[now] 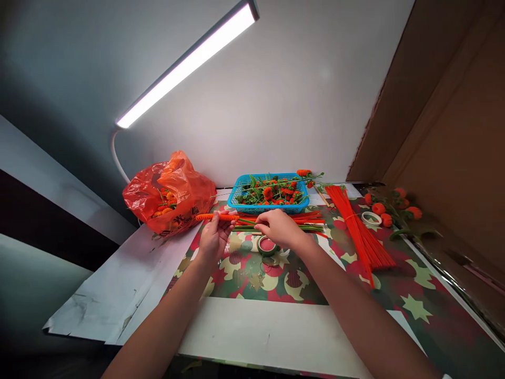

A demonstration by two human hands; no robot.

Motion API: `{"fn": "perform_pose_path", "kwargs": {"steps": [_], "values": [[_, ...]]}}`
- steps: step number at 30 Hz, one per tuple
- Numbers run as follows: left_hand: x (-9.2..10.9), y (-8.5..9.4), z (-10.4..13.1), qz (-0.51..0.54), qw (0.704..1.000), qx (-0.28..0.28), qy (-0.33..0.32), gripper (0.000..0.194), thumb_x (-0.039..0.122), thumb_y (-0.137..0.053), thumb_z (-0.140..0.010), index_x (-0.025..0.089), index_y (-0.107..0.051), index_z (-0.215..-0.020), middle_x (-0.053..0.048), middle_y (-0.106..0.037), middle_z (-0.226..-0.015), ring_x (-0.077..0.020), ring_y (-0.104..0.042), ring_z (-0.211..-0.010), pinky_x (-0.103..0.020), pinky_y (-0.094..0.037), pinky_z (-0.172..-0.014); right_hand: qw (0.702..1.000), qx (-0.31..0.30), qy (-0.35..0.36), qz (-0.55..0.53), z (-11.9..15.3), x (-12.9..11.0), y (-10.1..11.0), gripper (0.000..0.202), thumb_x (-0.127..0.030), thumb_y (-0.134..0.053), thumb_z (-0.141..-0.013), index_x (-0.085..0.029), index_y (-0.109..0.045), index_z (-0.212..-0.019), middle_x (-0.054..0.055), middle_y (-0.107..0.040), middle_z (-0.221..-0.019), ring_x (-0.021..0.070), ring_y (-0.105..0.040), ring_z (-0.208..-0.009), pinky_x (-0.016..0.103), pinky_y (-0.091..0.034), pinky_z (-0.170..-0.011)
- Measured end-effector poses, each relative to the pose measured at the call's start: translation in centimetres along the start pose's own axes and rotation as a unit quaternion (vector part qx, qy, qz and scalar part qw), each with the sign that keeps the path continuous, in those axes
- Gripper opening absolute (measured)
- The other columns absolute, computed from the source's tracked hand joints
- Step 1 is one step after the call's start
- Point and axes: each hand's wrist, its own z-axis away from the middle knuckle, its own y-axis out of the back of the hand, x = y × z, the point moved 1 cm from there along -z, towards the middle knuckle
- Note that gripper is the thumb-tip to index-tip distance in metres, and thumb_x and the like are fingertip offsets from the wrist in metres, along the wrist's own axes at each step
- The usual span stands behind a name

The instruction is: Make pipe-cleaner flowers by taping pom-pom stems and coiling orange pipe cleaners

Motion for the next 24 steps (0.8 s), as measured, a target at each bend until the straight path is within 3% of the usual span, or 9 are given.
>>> {"fn": "perform_pose_path", "kwargs": {"steps": [5,12,18,24], "values": [[-0.3,-0.2,0.2,-0.023,0.999,-0.031,-0.013,0.038,0.046,-0.072,-0.072,0.011,-0.065,-0.085,-0.012,-0.074,-0.084,-0.0174,-0.070,-0.069,-0.026,-0.055,-0.064,1.000,0.000,0.019,0.014,0.0,-0.7,-0.3,0.021,-0.023,-0.056,-0.083,-0.015,-0.073,-0.074,0.003,-0.066,-0.064,0.0105,-0.049,-0.054,0.023,-0.030,-0.052],[-1.2,-0.7,1.0,-0.036,0.995,-0.089,0.012,0.044,0.048,-0.076,-0.065,0.010,-0.065,-0.084,-0.010,-0.074,-0.080,-0.0147,-0.068,-0.061,-0.023,-0.052,-0.056,1.000,-0.002,0.026,-0.011,0.0,-1.7,-0.8,0.022,-0.022,-0.055,-0.083,-0.015,-0.072,-0.071,0.001,-0.063,-0.057,0.0094,-0.044,-0.049,0.023,-0.027,-0.047],[-0.5,-0.3,0.3,-0.020,1.000,-0.013,-0.010,0.035,0.044,-0.071,-0.072,0.011,-0.065,-0.083,-0.009,-0.074,-0.080,-0.0115,-0.067,-0.059,-0.021,-0.051,-0.058,1.000,-0.009,0.001,-0.009,0.4,-0.6,1.2,0.023,-0.026,-0.055,-0.081,-0.016,-0.068,-0.066,0.000,-0.061,-0.057,0.0096,-0.046,-0.048,0.022,-0.029,-0.045],[-0.9,-0.5,0.7,-0.013,0.999,-0.047,0.002,0.039,0.046,-0.075,-0.067,0.011,-0.064,-0.082,-0.009,-0.074,-0.081,-0.0131,-0.068,-0.061,-0.022,-0.052,-0.059,1.000,-0.008,0.008,-0.007,0.3,-0.8,0.9,0.025,-0.024,-0.054,-0.081,-0.016,-0.068,-0.063,0.000,-0.059,-0.054,0.0089,-0.044,-0.048,0.022,-0.028,-0.045]]}}
